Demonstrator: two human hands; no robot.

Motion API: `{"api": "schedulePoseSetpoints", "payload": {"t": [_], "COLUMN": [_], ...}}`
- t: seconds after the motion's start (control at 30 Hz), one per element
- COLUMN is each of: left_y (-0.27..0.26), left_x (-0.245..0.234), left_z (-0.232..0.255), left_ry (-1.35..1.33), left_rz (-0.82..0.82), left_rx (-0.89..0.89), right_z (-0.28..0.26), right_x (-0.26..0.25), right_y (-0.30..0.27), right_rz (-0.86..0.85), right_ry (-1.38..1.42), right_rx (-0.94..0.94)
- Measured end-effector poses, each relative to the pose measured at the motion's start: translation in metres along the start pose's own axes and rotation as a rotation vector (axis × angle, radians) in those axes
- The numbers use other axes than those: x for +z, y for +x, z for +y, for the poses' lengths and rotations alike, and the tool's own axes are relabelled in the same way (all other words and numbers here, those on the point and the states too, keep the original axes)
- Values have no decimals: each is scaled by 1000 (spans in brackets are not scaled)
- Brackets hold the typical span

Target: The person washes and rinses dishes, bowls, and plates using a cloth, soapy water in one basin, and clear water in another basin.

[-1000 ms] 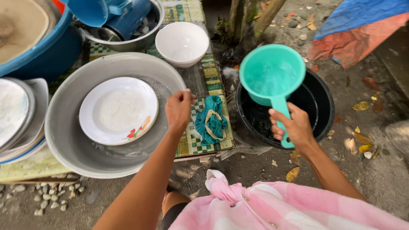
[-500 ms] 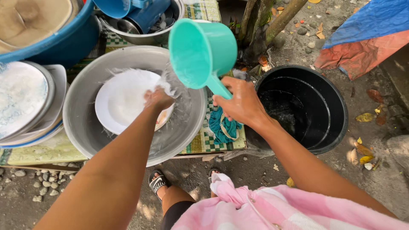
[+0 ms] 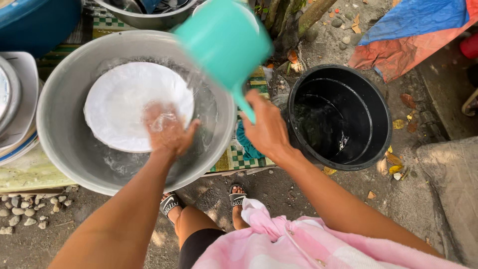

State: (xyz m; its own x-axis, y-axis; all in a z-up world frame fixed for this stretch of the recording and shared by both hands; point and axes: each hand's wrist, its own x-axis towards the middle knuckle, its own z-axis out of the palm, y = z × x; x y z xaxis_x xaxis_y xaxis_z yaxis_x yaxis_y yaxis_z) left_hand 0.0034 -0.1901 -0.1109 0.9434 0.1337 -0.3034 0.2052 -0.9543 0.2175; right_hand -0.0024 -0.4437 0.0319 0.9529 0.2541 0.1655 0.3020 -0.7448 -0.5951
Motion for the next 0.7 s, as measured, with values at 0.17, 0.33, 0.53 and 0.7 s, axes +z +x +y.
{"api": "schedulePoseSetpoints", "payload": {"t": [0.17,0.33,0.53,0.7], "left_y": [1,-14,-5,9], "left_x": [-6,-20,-37,-62], "left_z": [-30,-103,-164,-136], "left_ry": [66,-135,-241,-401], "left_rz": [22,386,781,292], "left_rx": [373,-172,134,-376], "right_z": [65,100,46,-3], "right_x": [37,32,113,201], "right_y": [-11,15,61,83], "right_rz": [545,604,545,125], "right_ry": [70,620,342,-19], "right_rx": [448,984,211,265]}}
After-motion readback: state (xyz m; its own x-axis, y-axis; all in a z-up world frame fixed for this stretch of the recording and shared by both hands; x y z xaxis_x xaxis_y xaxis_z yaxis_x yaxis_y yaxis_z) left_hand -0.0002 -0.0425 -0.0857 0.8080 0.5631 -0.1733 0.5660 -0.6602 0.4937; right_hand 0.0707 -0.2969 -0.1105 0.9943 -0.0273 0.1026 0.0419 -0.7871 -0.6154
